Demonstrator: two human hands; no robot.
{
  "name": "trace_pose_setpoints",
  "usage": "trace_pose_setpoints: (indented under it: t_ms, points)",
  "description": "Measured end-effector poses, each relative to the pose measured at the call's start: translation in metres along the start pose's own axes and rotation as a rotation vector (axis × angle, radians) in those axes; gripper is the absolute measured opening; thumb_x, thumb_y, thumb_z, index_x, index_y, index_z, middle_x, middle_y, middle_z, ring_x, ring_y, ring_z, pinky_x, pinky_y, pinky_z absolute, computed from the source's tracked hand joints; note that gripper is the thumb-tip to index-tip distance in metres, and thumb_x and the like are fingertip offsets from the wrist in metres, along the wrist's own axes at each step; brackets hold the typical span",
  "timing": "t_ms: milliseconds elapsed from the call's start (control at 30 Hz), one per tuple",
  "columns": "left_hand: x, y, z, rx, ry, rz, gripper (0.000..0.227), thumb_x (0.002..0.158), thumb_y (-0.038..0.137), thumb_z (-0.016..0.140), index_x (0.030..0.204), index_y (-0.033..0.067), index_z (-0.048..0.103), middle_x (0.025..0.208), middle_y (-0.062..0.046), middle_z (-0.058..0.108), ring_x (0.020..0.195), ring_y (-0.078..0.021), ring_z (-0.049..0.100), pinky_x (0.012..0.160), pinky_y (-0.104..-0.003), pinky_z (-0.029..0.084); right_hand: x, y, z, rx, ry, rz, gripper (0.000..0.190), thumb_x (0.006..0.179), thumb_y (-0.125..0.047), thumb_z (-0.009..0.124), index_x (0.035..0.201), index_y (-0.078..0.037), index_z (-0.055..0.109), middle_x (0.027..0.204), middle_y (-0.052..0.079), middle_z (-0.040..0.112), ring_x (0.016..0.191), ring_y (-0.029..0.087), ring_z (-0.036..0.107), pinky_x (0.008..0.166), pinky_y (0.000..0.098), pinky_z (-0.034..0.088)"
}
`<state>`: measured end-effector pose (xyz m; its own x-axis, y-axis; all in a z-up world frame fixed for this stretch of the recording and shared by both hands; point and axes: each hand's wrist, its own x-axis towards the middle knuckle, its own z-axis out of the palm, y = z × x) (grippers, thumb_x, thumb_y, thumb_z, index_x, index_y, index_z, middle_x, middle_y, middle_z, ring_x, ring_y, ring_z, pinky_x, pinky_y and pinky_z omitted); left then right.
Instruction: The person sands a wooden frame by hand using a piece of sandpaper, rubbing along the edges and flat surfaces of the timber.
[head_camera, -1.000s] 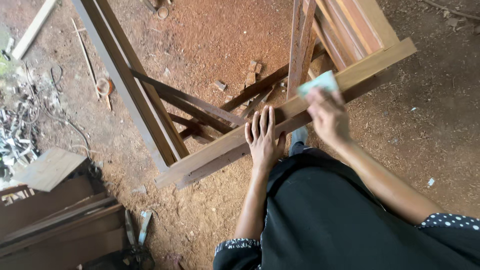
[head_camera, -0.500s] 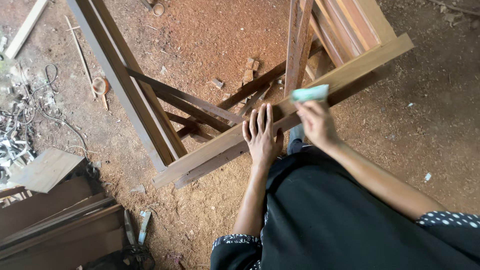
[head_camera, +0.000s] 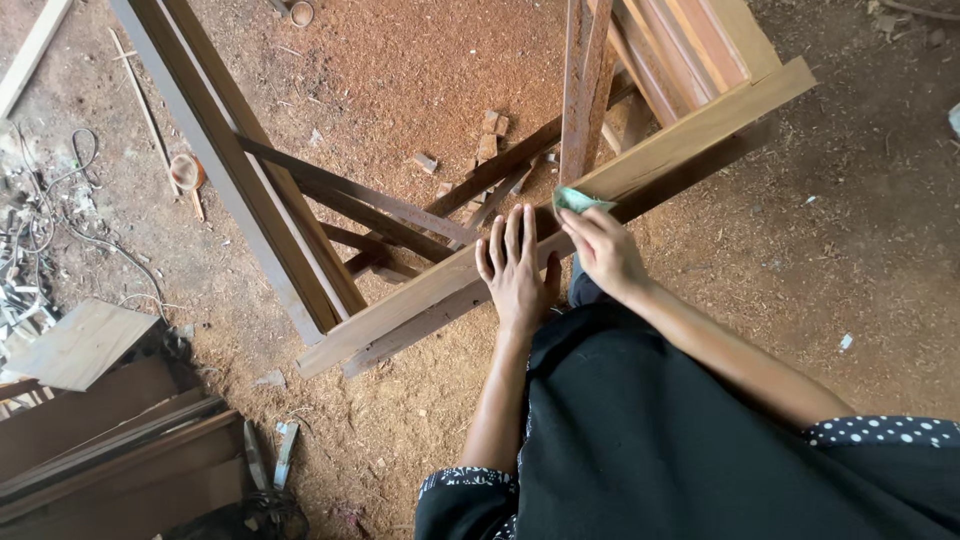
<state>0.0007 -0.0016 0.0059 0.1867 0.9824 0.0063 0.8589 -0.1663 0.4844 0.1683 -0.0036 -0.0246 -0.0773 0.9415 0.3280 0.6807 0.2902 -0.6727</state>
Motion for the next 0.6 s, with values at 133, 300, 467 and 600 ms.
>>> trace_pose_setpoints:
  t_ms: [133, 300, 467, 600]
  points:
    - [0.002, 0.001, 0.000, 0.022, -0.029, -0.015, 0.089, 0.085, 0.038, 0.071, 0.161, 0.0170, 0.030, 0.164, -0.004, 0.036, 0.154, -0.0266, 0.026, 0.127, -0.051, 0.008, 0.020, 0.032, -0.041, -0.069, 0.138, 0.117, 0.014, 0.106, -0.004, 0.064, 0.118, 0.001, 0.070, 0.102, 0.015, 0.068, 0.087, 0.024, 0.068, 0.071, 0.0341, 0.058]
    - [0.001, -0.002, 0.002, 0.025, -0.031, -0.006, 0.089, 0.085, 0.039, 0.071, 0.161, 0.0169, 0.028, 0.163, -0.005, 0.035, 0.154, -0.0274, 0.026, 0.127, -0.051, 0.008, 0.021, 0.031, -0.044, -0.092, 0.197, 0.276, 0.019, 0.106, -0.004, 0.064, 0.123, 0.000, 0.071, 0.096, 0.015, 0.066, 0.078, 0.024, 0.065, 0.068, 0.0359, 0.054]
    - [-0.004, -0.005, 0.008, 0.035, 0.027, 0.026, 0.087, 0.089, 0.041, 0.070, 0.163, 0.0182, 0.028, 0.165, -0.004, 0.035, 0.155, -0.0254, 0.026, 0.128, -0.050, 0.009, 0.001, -0.008, -0.001, 0.062, 0.039, 0.001, 0.023, 0.101, -0.006, 0.066, 0.123, -0.001, 0.070, 0.104, 0.013, 0.067, 0.086, 0.024, 0.067, 0.074, 0.0332, 0.058]
    - [0.000, -0.009, 0.009, 0.045, -0.037, 0.015, 0.089, 0.087, 0.040, 0.070, 0.162, 0.0163, 0.028, 0.164, -0.006, 0.034, 0.154, -0.0266, 0.024, 0.126, -0.052, 0.007, 0.001, 0.003, -0.002, 0.079, -0.041, 0.045, 0.021, 0.100, -0.006, 0.065, 0.120, 0.002, 0.070, 0.108, 0.016, 0.070, 0.081, 0.022, 0.067, 0.066, 0.0297, 0.058]
